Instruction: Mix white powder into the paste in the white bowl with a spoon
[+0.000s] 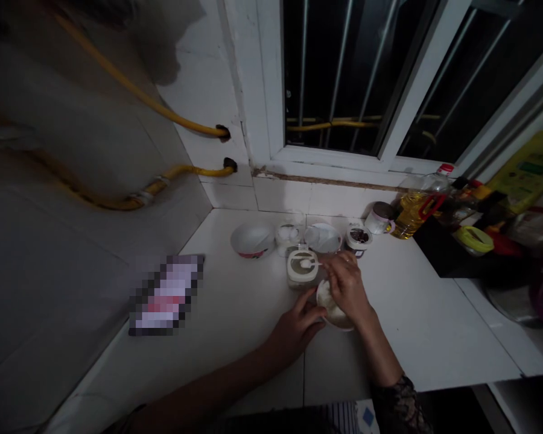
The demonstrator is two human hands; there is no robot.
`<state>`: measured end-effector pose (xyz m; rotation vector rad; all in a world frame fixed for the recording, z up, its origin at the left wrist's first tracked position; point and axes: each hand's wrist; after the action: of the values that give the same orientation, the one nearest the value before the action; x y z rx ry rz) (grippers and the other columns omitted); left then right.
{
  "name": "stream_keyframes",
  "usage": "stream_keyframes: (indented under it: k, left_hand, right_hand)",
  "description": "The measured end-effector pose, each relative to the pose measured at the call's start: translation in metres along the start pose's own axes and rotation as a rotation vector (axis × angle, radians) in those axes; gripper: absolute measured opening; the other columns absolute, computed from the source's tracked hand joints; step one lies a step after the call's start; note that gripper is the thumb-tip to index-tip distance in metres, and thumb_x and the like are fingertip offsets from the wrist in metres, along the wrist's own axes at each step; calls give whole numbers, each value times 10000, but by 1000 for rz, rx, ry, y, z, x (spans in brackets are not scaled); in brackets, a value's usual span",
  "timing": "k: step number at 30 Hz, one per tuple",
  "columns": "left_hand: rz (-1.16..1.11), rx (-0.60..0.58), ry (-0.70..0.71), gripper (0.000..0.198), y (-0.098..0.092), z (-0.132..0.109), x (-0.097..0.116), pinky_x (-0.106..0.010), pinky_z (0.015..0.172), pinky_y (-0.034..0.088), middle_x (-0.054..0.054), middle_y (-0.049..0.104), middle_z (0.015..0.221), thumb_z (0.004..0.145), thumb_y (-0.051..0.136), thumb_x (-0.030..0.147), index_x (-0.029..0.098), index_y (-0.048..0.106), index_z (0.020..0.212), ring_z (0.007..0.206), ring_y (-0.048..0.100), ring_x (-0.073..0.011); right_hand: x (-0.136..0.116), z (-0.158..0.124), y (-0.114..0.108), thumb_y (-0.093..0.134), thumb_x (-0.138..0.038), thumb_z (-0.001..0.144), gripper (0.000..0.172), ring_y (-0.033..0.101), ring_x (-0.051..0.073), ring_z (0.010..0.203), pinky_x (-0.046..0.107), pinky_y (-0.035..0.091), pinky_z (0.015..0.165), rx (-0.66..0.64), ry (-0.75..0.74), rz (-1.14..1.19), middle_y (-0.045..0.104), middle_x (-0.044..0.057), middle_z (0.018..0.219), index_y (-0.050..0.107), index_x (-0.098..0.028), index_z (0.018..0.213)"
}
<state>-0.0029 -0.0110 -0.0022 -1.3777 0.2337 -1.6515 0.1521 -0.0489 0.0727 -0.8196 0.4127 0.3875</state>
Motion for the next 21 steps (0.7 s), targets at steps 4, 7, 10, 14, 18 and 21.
stream_keyframes:
  k: [4, 7, 10, 14, 18, 21]
  left_hand:
    - [-13, -9, -14, 175, 0, 0, -1, -371, 874, 532, -88, 361, 1390, 853, 569, 141, 212, 604, 1009, 937, 628, -180]
    - [-10, -12, -16, 199, 0, 0, -1, -366, 863, 536, -89, 362, 1390, 846, 579, 132, 218, 598, 1024, 948, 625, -184]
    - [-17, -10, -8, 206, 0, -1, -1, -357, 868, 532, -99, 356, 1392, 835, 588, 113, 210, 597, 1017, 950, 623, -180]
    - [-12, -20, -30, 199, -1, -1, 0, -366, 867, 531, -85, 349, 1400, 832, 591, 112, 223, 604, 996, 960, 621, -186]
    - [-18, -44, -34, 191, -2, 0, 0, -380, 861, 532, -114, 353, 1394, 834, 585, 109, 201, 608, 999, 952, 626, -200]
    - [-28, -47, -38, 192, -2, 0, 0, -378, 860, 532, -110, 352, 1398, 843, 571, 123, 203, 606, 1014, 945, 628, -198]
  right_hand:
    - [0, 0, 0, 442, -114, 869, 231, 584, 192, 793, 414, 362, 924, -118, -177, -68, 687, 27, 819, 626, -230, 947]
    - [2, -3, -9, 474, -203, 886, 167, 588, 196, 825, 364, 407, 848, 55, 39, 24, 667, 32, 803, 631, -222, 835]
    - [10, -9, -22, 512, -315, 872, 159, 584, 189, 756, 318, 429, 741, 148, 312, 175, 633, 14, 726, 627, -218, 823]
    - [25, -18, -36, 519, -381, 849, 202, 561, 195, 717, 316, 415, 725, 53, 472, 182, 592, -1, 625, 619, -214, 792]
    - [29, -21, -39, 493, -372, 843, 233, 550, 227, 828, 333, 394, 775, -63, 456, 22, 633, 30, 681, 610, -218, 712]
    - [25, -20, -33, 451, -333, 850, 236, 541, 226, 836, 334, 388, 787, -201, 428, 4, 634, 28, 674, 612, -221, 718]
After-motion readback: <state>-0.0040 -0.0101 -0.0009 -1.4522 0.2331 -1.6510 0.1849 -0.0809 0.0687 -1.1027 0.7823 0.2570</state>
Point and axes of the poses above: each hand's wrist, its own z-axis towards the middle knuckle, its own y-axis out of the palm, x = y × z
